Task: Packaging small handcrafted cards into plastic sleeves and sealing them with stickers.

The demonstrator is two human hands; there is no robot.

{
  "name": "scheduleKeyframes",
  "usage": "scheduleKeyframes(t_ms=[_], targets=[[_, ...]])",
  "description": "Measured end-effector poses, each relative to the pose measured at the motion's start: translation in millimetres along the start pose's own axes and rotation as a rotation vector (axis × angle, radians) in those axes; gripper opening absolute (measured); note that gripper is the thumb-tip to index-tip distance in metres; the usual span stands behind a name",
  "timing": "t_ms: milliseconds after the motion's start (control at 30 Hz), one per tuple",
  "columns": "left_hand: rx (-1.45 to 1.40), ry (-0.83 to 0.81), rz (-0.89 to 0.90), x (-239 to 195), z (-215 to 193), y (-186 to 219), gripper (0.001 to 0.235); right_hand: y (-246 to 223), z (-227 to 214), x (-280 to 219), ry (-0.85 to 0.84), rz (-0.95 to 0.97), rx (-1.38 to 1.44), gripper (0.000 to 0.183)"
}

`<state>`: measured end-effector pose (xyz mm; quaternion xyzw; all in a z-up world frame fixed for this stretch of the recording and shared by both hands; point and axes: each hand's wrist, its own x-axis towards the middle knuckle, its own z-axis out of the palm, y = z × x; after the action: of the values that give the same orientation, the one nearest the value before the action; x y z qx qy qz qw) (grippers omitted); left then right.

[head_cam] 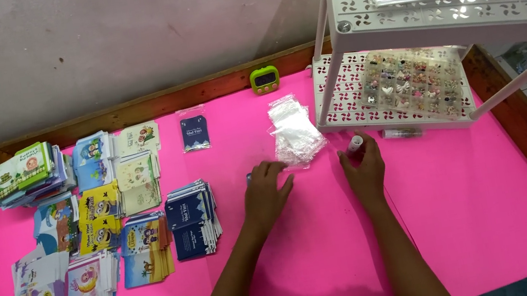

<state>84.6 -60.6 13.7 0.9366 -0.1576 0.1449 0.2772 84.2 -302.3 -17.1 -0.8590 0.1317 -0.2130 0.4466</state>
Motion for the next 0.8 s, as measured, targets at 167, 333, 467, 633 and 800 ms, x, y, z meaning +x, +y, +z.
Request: scheduleKeyframes(t_ms=[167, 333, 467, 633, 800], targets=[[0.123, 0.002, 0.183, 41, 29, 5, 0.033, 1, 7, 0, 0.028, 0.006, 0.053, 0.066], [0.132, 0.044, 0.206, 51, 41, 4, 0.012, -9, 2, 2, 0.037, 0.027, 0.086, 0.063], [-0.035, 0.005, 0.1, 52, 37, 2, 0.011, -8, 3, 4, 0.049, 0.025, 0.075, 0.064], [-0.277, -0.067, -0.006, 55, 41, -7, 0.026, -10, 3, 2, 0.066, 0.005, 0.073, 0.064], [-0.717, -0.213, -0.262, 59, 15, 2, 0.021, -4, 5, 3, 0.046, 0.051, 0.112, 0.066]])
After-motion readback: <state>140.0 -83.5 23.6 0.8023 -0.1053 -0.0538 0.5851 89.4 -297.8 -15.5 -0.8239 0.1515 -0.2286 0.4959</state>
